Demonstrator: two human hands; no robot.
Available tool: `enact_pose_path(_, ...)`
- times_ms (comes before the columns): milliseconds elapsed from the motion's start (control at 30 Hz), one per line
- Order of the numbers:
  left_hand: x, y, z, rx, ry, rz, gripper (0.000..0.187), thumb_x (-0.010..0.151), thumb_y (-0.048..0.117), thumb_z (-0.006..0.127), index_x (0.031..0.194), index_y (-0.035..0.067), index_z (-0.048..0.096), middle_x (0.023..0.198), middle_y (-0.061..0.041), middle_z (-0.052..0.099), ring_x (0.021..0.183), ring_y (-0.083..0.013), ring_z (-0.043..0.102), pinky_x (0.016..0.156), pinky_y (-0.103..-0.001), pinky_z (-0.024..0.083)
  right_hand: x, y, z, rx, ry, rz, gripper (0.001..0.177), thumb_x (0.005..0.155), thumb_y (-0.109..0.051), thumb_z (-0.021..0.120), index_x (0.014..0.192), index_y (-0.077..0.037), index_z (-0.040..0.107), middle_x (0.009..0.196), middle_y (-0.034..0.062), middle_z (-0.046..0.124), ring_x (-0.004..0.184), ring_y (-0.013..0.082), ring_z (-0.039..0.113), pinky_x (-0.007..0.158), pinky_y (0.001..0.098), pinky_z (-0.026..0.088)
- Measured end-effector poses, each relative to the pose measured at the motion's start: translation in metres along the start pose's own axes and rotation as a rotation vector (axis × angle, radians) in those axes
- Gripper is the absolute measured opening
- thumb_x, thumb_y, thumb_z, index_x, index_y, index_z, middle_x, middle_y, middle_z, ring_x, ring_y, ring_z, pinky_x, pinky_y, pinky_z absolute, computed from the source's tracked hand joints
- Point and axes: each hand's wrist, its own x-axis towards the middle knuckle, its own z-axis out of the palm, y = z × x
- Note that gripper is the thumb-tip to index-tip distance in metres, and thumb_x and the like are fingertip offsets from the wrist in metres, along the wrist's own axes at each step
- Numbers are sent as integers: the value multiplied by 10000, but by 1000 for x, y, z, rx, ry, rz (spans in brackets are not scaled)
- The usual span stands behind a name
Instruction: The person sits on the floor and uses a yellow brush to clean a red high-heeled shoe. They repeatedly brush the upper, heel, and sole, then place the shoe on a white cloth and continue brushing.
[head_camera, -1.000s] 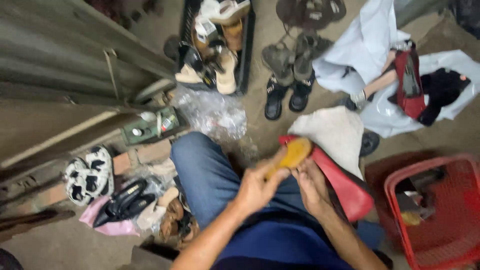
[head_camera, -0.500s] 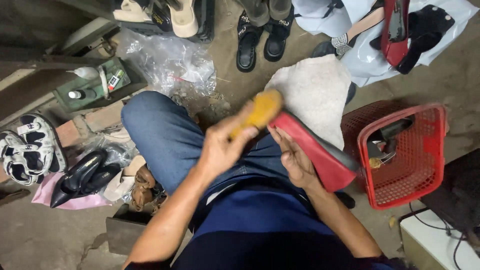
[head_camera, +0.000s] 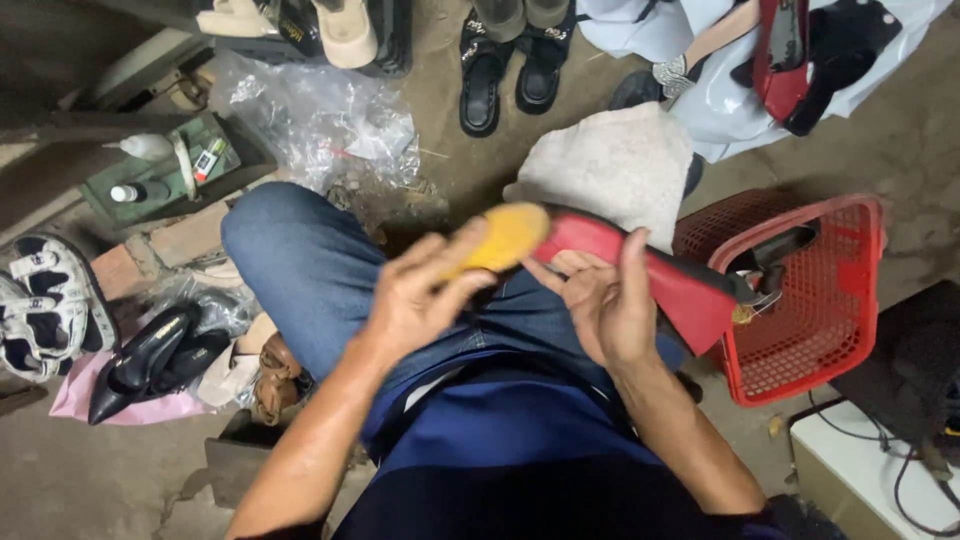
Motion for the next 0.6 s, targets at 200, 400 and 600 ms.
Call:
enact_pose_path(200, 18, 31, 7, 88, -16, 126, 301, 857, 264, 842, 1139, 173, 785, 814, -77, 695, 610, -288, 693, 577, -378, 584, -4, 20, -57, -250, 151, 89, 843, 1025, -630, 340, 1358, 125, 514, 1369, 292, 574, 1349, 428, 526, 1147, 723, 339)
enact_pose_path(400, 9, -12, 3, 99, 36, 140, 402, 909, 257, 801, 1297, 175, 732, 780, -33, 631, 574, -219, 668, 537, -352, 557, -4, -1, -47, -180, 41, 59, 689, 1024, -683, 355, 1034, -53, 634, 909, 57, 570, 1098, 287, 627, 1140, 770, 340)
enact_pose_path(600, 11, 10, 12, 96, -7, 154, 351, 868, 293, 826, 1203, 208, 765, 798, -53, 678, 601, -293, 696, 572, -412, 585, -3, -22, -11, -188, -22, 46, 788, 1020, -663, 226, 1180, -9, 634, 1174, 170, 647, 1229, 383, 608, 1079, 791, 387)
